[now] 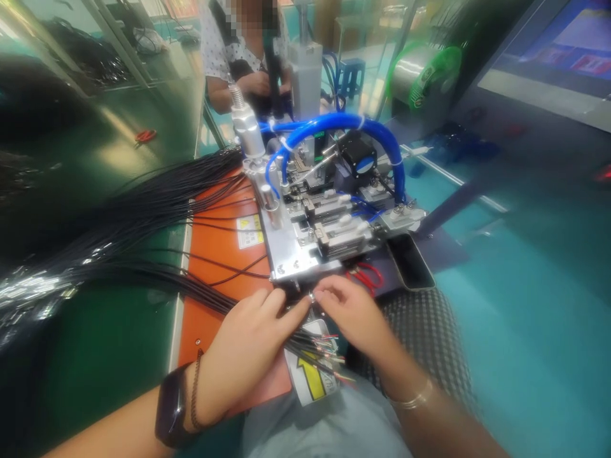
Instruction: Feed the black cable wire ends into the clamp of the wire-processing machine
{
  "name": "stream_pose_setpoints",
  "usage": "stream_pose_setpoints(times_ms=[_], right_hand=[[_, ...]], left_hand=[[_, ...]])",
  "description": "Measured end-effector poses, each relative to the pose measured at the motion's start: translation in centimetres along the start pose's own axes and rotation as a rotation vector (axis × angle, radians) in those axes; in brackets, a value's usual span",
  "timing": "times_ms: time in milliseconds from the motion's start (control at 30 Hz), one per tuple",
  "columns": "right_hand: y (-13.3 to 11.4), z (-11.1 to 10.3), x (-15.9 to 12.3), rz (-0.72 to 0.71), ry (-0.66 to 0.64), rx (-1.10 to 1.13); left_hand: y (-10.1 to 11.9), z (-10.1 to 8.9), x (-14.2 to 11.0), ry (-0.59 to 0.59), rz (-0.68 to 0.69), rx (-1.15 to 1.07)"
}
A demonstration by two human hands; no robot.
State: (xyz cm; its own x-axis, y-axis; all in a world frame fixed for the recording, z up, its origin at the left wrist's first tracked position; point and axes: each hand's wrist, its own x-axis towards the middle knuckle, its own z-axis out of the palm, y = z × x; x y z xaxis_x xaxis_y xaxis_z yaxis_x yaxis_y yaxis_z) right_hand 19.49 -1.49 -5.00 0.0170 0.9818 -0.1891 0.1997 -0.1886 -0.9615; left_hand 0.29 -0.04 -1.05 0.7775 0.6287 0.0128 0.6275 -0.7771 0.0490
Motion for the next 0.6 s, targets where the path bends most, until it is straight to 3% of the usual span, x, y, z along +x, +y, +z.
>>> stream_pose_setpoints(times_ms=[333,600], right_hand=[[1.1,0.1,0.8,0.049,-0.078,0.081],[0.4,-0.3,0.5,0.034,-0.073,0.131]], left_hand=[[0.9,-1.2,0.8,-0.075,-0.056,0.051],[0.0,-0.6,-0.7,0.129,0.04,0.061]])
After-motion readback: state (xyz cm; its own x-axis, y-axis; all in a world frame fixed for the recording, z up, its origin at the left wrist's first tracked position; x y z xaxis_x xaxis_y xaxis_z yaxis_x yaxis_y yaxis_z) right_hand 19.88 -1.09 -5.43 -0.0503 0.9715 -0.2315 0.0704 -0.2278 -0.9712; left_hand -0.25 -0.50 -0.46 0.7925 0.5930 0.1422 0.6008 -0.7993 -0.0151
